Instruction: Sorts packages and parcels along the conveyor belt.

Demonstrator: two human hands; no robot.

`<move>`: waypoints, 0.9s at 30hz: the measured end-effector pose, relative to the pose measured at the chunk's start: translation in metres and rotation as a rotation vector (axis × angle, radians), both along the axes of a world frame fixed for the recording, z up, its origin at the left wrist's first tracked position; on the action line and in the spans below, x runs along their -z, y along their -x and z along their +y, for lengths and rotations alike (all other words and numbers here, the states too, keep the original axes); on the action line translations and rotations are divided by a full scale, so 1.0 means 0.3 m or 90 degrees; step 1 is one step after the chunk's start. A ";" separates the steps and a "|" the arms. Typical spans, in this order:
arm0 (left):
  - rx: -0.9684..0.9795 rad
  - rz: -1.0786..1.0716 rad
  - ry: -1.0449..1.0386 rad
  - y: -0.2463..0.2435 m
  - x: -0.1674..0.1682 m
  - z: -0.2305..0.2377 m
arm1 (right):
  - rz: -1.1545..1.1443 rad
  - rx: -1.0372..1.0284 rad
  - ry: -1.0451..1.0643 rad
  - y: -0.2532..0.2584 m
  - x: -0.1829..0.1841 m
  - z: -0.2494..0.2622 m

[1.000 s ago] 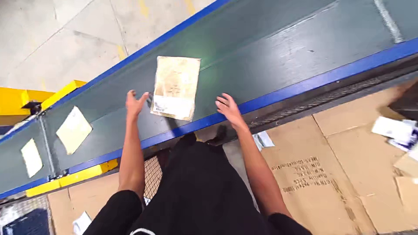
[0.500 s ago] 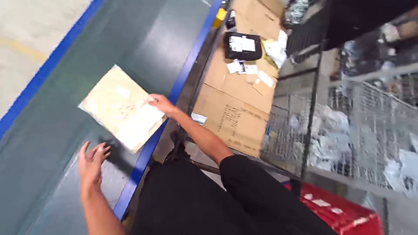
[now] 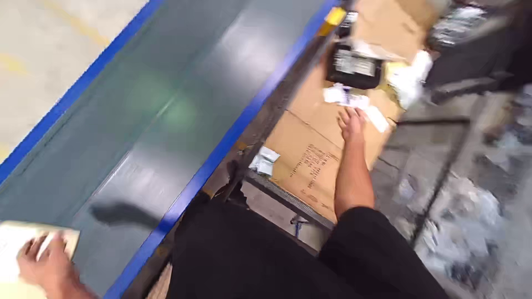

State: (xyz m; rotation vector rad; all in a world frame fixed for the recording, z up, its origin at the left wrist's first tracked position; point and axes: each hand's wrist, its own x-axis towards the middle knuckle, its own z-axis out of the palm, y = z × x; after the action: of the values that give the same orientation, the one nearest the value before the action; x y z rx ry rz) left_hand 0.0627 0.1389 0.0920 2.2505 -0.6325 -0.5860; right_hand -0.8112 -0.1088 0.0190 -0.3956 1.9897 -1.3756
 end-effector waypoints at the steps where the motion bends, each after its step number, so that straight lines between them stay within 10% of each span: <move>1: -0.023 -0.048 0.000 -0.017 -0.016 0.042 | 0.006 -0.066 -0.009 -0.113 0.029 0.020; 11: -0.166 -0.163 -0.169 -0.366 0.161 0.064 | -0.059 -0.785 0.021 -1.607 0.074 0.176; 16: 0.124 -0.202 -0.321 -0.480 0.269 -0.043 | 0.239 -1.133 0.080 -2.260 0.081 0.180; 22: 0.203 -0.106 -0.273 -0.369 0.266 -0.148 | 0.459 -1.161 0.045 -2.548 0.011 0.168; 27: 0.224 -0.140 0.004 -0.353 0.218 0.120 | 0.406 -1.234 0.026 -2.554 0.063 0.140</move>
State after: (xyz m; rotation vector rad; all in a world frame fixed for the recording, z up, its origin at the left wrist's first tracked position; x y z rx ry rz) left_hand 0.1685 0.1750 0.0265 2.2294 -1.1551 -0.5047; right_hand -0.0448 -0.0668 0.0002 -2.1363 0.9062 0.0633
